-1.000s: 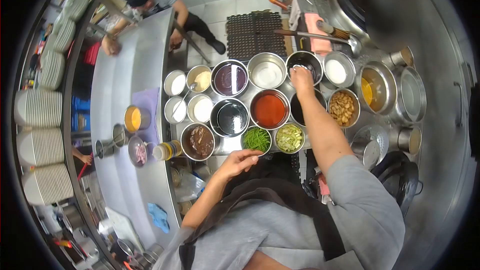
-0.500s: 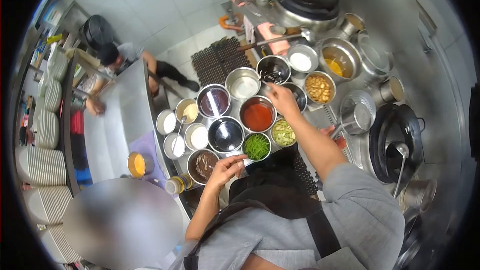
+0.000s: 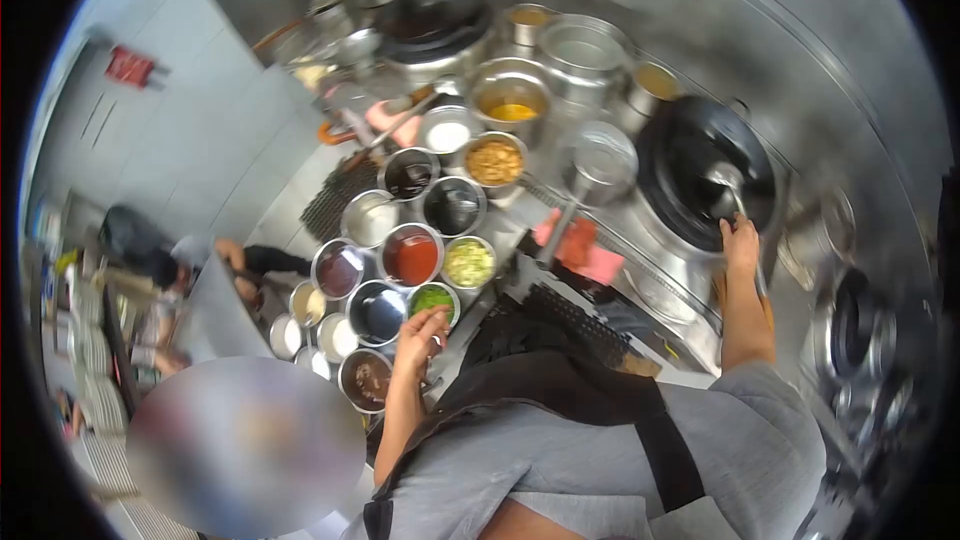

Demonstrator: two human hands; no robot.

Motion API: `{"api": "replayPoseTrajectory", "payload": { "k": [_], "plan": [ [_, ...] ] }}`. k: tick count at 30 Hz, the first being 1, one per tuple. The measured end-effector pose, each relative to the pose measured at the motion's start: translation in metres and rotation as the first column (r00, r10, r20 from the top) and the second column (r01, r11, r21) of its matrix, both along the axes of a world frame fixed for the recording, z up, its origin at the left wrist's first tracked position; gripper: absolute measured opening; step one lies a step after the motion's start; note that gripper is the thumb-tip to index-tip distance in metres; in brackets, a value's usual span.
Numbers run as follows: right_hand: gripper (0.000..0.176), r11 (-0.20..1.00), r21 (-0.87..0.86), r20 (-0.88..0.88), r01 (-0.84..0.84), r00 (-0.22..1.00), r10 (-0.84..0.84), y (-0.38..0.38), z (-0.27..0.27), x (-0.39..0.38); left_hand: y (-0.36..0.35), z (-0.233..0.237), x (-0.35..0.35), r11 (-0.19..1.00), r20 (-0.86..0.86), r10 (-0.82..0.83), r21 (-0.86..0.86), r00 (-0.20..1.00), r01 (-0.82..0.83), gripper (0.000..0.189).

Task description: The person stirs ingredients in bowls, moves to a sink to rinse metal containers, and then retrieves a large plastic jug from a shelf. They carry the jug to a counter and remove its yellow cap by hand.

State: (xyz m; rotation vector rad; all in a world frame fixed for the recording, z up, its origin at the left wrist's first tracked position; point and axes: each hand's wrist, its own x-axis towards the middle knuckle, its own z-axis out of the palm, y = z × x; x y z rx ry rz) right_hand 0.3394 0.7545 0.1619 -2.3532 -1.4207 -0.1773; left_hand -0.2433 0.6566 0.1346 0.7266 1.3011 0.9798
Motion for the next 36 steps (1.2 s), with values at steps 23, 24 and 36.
{"api": "replayPoseTrajectory", "payload": {
  "k": [23, 24, 36],
  "plan": [
    [0.028, 0.983, -0.149, -0.25, -0.103, 0.966, 0.063, -0.095, -0.077, 0.12, 0.122, -0.013, 0.247, 0.88, -0.301, -0.416, 0.105, 0.858, 0.463, 0.029],
    [0.029, 0.99, -0.136, -0.351, -0.048, 0.936, -0.003, -0.09, -0.075, 0.112, 0.132, -0.015, 0.25, 0.883, -0.265, -0.424, 0.093, 0.866, 0.461, 0.029],
    [0.045, 0.953, -0.015, -0.662, -0.304, 0.717, 0.219, 0.169, 0.016, 0.016, 0.291, -0.043, 0.243, 0.942, -0.065, -0.331, 0.042, 0.942, 0.334, 0.034]
  ]
}}
